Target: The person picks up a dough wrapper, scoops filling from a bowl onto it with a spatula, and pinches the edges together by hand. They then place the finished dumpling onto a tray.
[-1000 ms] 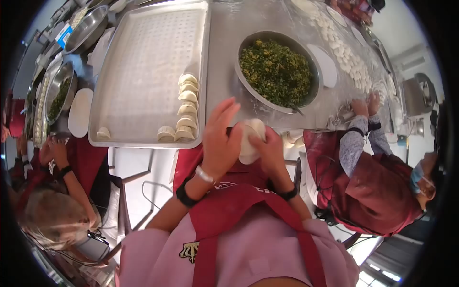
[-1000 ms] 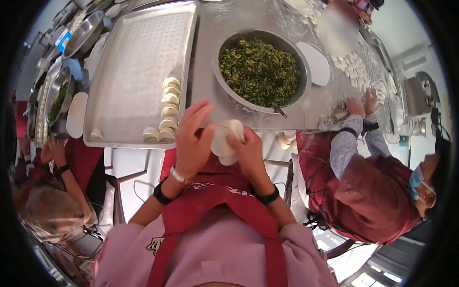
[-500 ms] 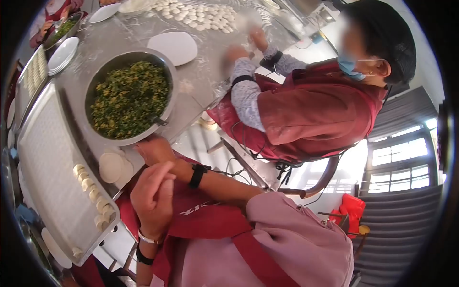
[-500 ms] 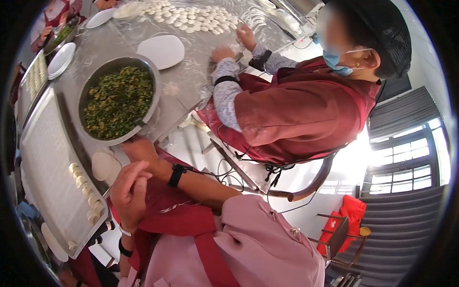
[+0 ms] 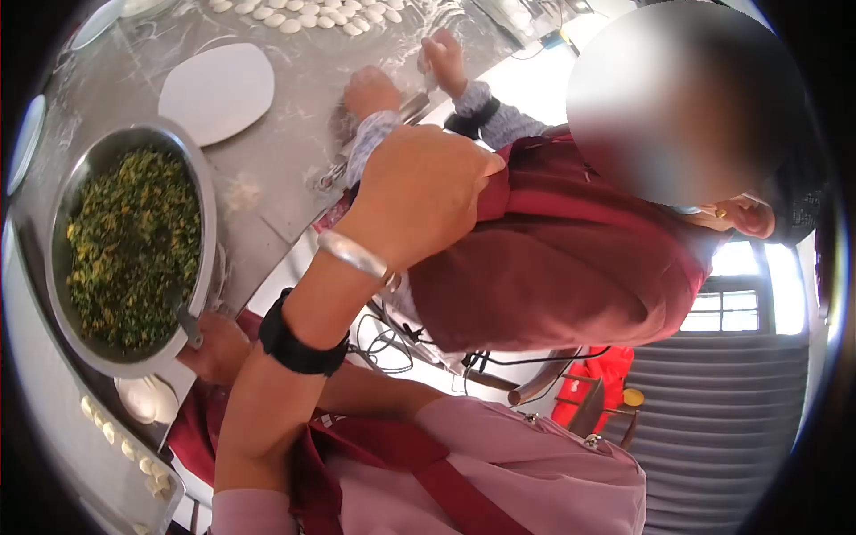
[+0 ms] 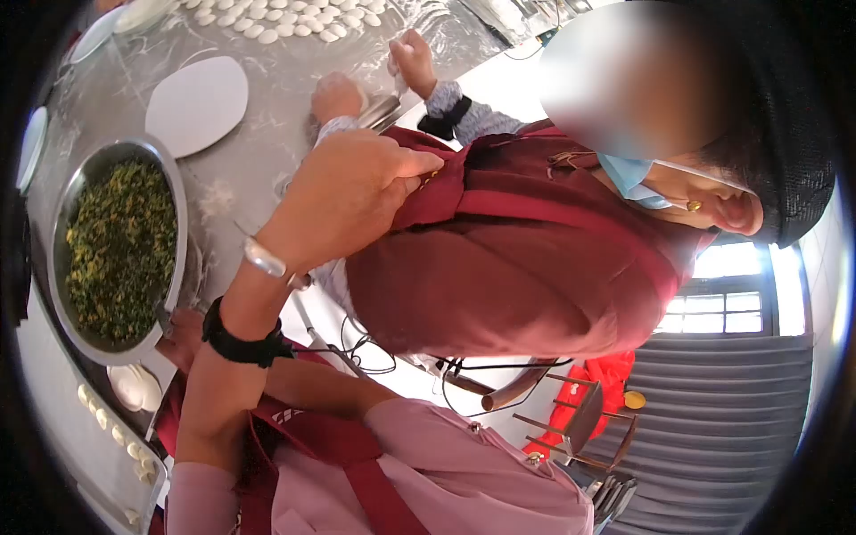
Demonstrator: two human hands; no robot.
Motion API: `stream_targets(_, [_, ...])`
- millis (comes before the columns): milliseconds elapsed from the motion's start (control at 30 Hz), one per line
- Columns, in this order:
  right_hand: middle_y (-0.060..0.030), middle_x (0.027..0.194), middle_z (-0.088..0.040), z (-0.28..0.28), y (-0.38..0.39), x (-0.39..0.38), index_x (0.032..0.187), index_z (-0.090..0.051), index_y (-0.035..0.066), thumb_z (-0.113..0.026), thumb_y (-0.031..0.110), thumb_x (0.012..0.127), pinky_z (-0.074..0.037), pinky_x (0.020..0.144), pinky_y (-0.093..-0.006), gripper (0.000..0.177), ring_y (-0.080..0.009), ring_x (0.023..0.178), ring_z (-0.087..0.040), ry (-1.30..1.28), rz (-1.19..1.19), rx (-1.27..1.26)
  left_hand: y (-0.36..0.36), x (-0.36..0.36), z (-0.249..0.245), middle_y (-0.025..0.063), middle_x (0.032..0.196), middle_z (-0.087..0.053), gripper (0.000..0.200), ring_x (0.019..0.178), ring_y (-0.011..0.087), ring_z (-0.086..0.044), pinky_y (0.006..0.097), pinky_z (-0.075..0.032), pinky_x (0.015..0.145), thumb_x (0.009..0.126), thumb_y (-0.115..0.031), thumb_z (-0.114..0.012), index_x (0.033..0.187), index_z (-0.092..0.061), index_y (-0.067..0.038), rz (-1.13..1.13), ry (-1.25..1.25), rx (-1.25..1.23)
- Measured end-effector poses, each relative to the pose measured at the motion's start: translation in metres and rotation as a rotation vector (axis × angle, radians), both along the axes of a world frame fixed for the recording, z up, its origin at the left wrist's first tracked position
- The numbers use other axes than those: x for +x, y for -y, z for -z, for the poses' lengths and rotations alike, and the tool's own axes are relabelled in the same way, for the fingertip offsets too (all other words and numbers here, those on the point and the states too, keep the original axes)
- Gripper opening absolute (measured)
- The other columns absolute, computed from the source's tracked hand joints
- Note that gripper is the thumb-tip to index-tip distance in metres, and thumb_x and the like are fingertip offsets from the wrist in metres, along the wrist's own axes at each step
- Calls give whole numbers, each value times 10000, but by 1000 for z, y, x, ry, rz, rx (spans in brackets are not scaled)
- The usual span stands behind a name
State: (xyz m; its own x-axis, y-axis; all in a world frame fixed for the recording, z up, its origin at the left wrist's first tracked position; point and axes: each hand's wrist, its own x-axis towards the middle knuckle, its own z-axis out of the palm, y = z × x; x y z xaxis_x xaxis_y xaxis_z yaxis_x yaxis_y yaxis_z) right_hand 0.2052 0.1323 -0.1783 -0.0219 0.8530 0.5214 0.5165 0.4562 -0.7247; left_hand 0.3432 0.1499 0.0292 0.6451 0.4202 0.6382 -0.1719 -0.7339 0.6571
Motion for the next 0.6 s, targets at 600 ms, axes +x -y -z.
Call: stream_targets(600, [-202,978,-687,-25,31,-7,1128,-693,112,-604,84,872,-533,822,-447,273,-394,962,-652,21,-67,-268,14,-32,-12,88,867,-621,474,687,189,-591,318,-500,655,851,-107,-728,1304,-600,-49,-212,105,-397])
